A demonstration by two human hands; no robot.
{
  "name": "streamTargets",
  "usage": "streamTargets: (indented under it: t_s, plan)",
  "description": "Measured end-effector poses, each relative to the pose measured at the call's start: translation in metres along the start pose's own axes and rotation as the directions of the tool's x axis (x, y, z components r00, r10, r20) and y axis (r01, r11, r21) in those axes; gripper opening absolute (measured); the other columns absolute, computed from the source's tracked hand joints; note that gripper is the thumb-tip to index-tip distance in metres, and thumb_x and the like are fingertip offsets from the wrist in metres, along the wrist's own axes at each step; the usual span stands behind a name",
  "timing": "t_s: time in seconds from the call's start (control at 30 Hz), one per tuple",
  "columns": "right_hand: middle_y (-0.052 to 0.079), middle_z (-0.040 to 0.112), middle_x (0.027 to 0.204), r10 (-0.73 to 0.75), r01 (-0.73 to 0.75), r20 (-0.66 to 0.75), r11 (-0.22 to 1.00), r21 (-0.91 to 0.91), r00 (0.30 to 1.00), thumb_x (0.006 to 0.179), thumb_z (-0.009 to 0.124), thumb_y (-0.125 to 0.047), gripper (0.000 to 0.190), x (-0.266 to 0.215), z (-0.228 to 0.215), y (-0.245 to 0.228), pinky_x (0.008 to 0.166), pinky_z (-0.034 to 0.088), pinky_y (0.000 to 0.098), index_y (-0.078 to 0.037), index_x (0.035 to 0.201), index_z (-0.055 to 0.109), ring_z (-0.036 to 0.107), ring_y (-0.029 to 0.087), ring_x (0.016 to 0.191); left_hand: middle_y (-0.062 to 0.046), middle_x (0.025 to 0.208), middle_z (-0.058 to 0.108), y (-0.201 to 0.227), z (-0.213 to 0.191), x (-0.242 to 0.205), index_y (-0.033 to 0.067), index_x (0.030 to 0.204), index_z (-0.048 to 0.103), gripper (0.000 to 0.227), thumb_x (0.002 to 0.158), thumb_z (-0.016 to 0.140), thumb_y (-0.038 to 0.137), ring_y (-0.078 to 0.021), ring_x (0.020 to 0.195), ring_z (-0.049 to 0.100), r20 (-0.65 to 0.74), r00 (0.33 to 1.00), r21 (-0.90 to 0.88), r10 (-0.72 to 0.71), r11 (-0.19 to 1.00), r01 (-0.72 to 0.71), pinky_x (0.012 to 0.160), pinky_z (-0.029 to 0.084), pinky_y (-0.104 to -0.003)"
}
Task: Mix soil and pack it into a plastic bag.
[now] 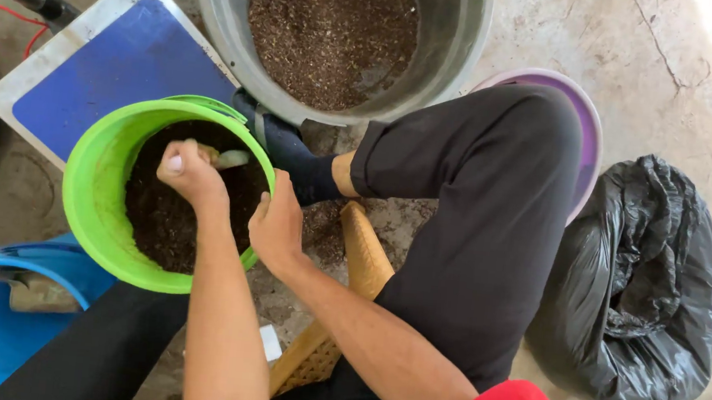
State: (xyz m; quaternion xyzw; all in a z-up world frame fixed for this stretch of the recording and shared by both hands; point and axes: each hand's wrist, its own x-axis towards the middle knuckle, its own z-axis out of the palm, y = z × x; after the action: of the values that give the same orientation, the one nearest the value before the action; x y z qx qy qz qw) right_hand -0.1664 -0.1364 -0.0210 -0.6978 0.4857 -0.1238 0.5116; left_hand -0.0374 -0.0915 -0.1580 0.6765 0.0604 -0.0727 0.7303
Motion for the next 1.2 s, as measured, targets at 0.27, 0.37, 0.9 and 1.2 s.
streamTargets:
  t_s: [0.27, 0.37, 0.9, 1.2]
  plan:
    - [0.033, 0.061, 0.088, -0.135, 0.131, 0.196, 0.991, 0.034, 0.971, 0.097, 0.056, -0.001, 0.021, 0.073, -0.010, 0.001, 0.071, 0.044, 0.0583, -0.002, 0.115, 0.046, 0.059, 0.055, 0.096, -0.005, 0.062, 0.050, 0.078, 0.004, 0.003, 0.0032, 0.067, 0.046, 0.030, 0.094, 0.058, 0.001, -0.0159, 0.054, 0.050, 0.228, 0.968, 0.024, -0.102, 0.995, 0.099, 0.055, 0.042, -0.031]
    - [0.032, 0.064, 0.089, -0.185, 0.181, 0.388, 0.982, 0.047, 0.903, 0.098, 0.059, -0.007, 0.027, 0.093, -0.013, -0.005, 0.073, 0.045, 0.0579, -0.003, 0.122, 0.046, 0.061, 0.052, 0.097, -0.006, 0.064, 0.049, 0.121, -0.022, -0.015, 0.0031, 0.070, 0.046, 0.027, 0.095, 0.057, 0.001, -0.0171, 0.058, 0.049, 0.255, 0.958, -0.067, -0.134, 0.986, 0.155, 0.060, 0.045, -0.033]
    - [0.029, 0.064, 0.116, -0.191, 0.191, 0.028, 0.981, -0.011, 0.981, 0.096, 0.053, 0.005, 0.041, 0.038, -0.013, -0.004, 0.091, 0.050, 0.0511, -0.001, 0.137, 0.050, 0.060, 0.049, 0.111, -0.003, 0.064, 0.051, 0.026, 0.026, 0.028, 0.0043, 0.068, 0.046, 0.029, 0.094, 0.058, 0.001, -0.0145, 0.056, 0.048, -0.007, 1.000, 0.090, -0.019, 0.996, 0.019, 0.053, 0.038, -0.031]
    - [0.030, 0.067, 0.100, -0.087, 0.080, 0.351, 0.996, 0.034, 0.932, 0.103, 0.057, -0.007, 0.031, 0.074, -0.016, -0.007, 0.081, 0.050, 0.0531, -0.004, 0.133, 0.052, 0.064, 0.048, 0.103, -0.010, 0.065, 0.049, 0.111, -0.049, -0.017, 0.0045, 0.070, 0.045, 0.024, 0.090, 0.056, -0.002, -0.0228, 0.061, 0.050, 0.134, 0.979, -0.169, -0.153, 0.970, 0.175, 0.068, 0.051, -0.040]
